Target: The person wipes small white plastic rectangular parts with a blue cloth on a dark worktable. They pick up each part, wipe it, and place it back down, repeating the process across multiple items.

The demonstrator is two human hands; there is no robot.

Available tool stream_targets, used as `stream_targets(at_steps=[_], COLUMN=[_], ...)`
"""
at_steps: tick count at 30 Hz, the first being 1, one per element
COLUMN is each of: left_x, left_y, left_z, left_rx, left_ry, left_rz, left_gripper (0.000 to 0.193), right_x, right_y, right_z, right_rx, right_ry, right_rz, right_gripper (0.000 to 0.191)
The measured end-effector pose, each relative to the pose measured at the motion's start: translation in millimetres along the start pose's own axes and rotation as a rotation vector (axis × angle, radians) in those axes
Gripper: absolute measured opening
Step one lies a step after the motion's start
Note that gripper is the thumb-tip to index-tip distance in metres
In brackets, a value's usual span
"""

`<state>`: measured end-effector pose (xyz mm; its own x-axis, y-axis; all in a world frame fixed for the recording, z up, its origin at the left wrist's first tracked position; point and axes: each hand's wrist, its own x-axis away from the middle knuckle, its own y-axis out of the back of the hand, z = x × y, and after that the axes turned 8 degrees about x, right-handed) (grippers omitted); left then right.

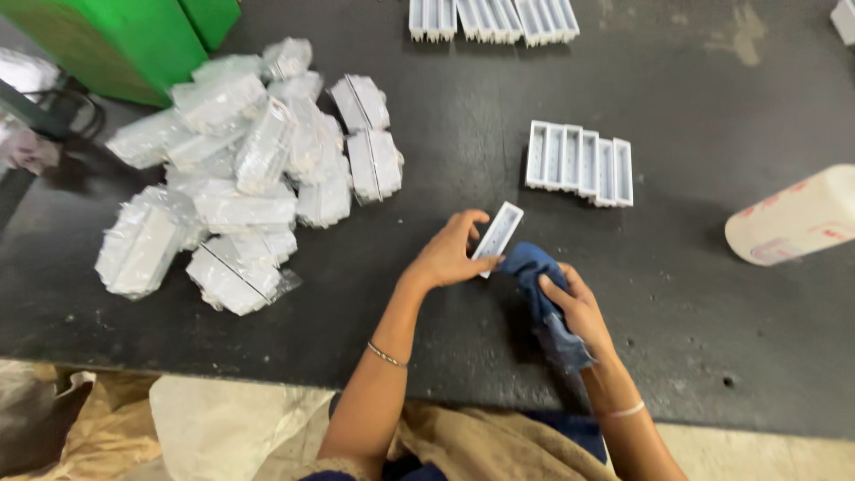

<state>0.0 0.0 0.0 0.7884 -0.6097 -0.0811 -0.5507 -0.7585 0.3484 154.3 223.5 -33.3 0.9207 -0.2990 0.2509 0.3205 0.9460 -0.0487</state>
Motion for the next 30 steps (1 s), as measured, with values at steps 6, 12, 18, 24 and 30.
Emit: stream_targets(at_steps=[6,12,18,24,30], left_x=[-6.9,-4.0,-10.3,-13.6,-10.1], left_y=[-10.4,-25.0,-21.7,-25.0,-27.7], left_z=[-20.0,-36.4,-44.4,-54.2,-59.4], left_rx=[0.123,0.641,0.817,0.792,0.646], left_ry=[-0.348,-0.058,0.032,0.011,0.065], left_rz=[-0.228,0.185,0.113,0.082,0.066], left_gripper=[0.057,0.048,0.040,0.041,0.035], right_x=[6.5,9.4,5.5,14.1,28.3], right_y=[3.2,-22.4,-22.4,-19.6,-36.8], right_z=[39.3,48.0,55.0,77.8,80.4], right_rx=[-0.359,-0.218,-0.008,0.353,0.580], right_ry=[-0.150,-0.009,0.150,0.439,0.347], right_rz=[-0.082,-0.011,-0.107,-0.138,-0.094], right_gripper=[0.028,0.026,0.018,0.034,0.054])
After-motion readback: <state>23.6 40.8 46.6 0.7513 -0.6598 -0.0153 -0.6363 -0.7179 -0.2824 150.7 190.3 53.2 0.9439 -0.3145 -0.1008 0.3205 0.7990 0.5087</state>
